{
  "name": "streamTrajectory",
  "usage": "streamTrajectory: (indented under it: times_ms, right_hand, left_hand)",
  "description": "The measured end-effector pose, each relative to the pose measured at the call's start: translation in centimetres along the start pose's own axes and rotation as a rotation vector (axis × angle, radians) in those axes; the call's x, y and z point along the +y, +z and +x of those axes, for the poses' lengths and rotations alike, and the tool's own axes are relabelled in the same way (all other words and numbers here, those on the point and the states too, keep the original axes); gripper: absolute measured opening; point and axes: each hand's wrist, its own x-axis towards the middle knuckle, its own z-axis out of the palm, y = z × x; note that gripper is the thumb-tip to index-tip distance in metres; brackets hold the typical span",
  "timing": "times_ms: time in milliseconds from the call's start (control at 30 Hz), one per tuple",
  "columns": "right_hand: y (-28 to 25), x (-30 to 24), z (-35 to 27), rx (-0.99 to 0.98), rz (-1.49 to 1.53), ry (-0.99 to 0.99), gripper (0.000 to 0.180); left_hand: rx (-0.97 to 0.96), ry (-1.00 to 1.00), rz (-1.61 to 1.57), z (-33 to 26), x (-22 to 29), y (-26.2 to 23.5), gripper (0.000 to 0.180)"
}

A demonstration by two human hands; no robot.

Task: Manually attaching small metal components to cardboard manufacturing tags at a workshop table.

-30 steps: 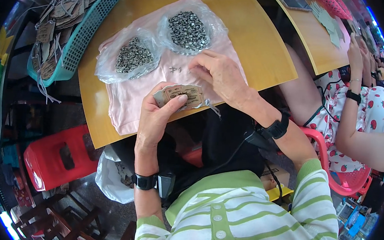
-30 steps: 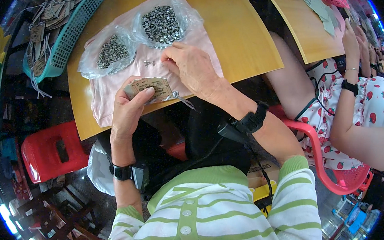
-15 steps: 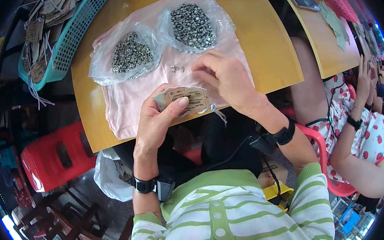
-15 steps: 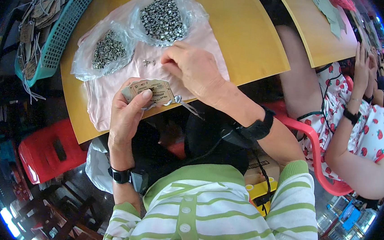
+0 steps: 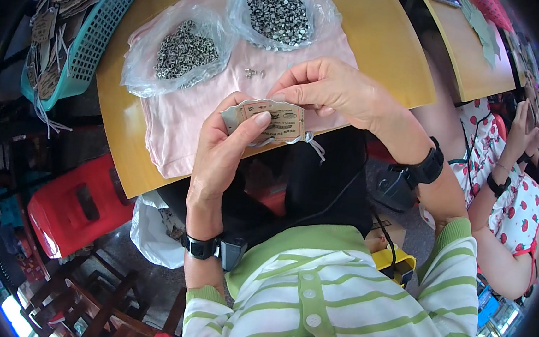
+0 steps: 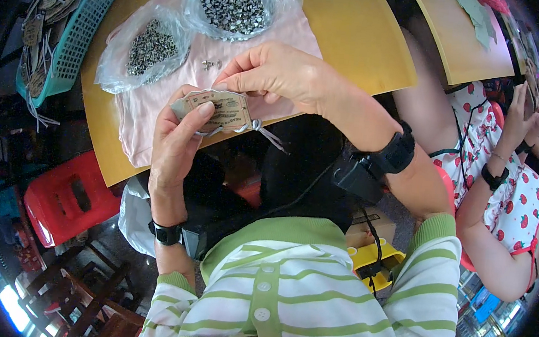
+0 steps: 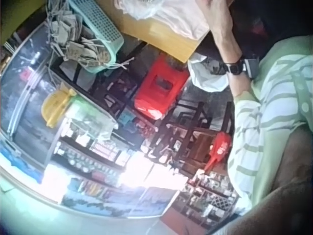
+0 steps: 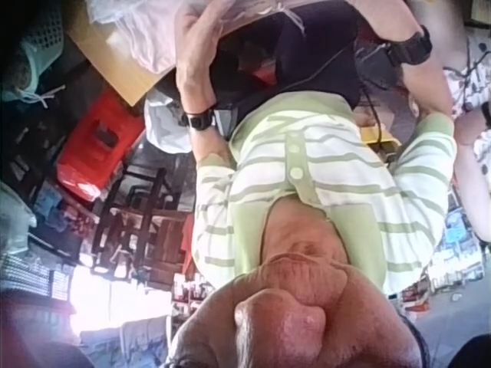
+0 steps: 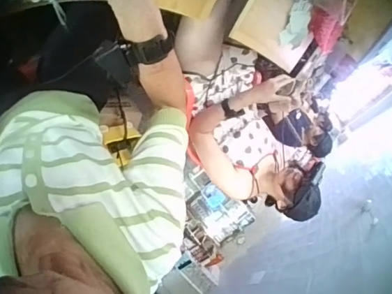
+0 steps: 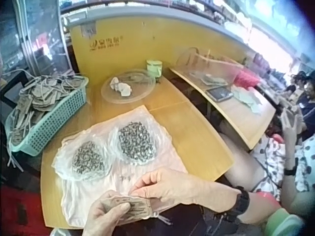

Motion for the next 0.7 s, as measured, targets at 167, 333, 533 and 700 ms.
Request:
streamTrajectory:
  times_ms: [167,333,533,700]
  right_hand:
    - [-0.1,0.2,0.0,-0.015,0.006,0.042,0.02]
    - [0.6,-0.5,-0.5,0.04,-0.036,0.038,0.024]
    - [0.5,-0.2,-0.7,0.033,0.01,-0.025,0.024]
    - [0.7,-0.4,-1.0,0.105,-0.004,0.048,0.025]
  left_hand:
    - [0.017,0.006,-0.008,-0.2,0.1,0.5,0.015]
    - [0.031,0.016,0.005,-0.2,0.2,0.4,0.014]
    - [0.04,0.012,0.021,0.0,0.1,0.5,0.014]
    - [0.044,0.031,0.095,-0.1,0.2,0.8,0.013]
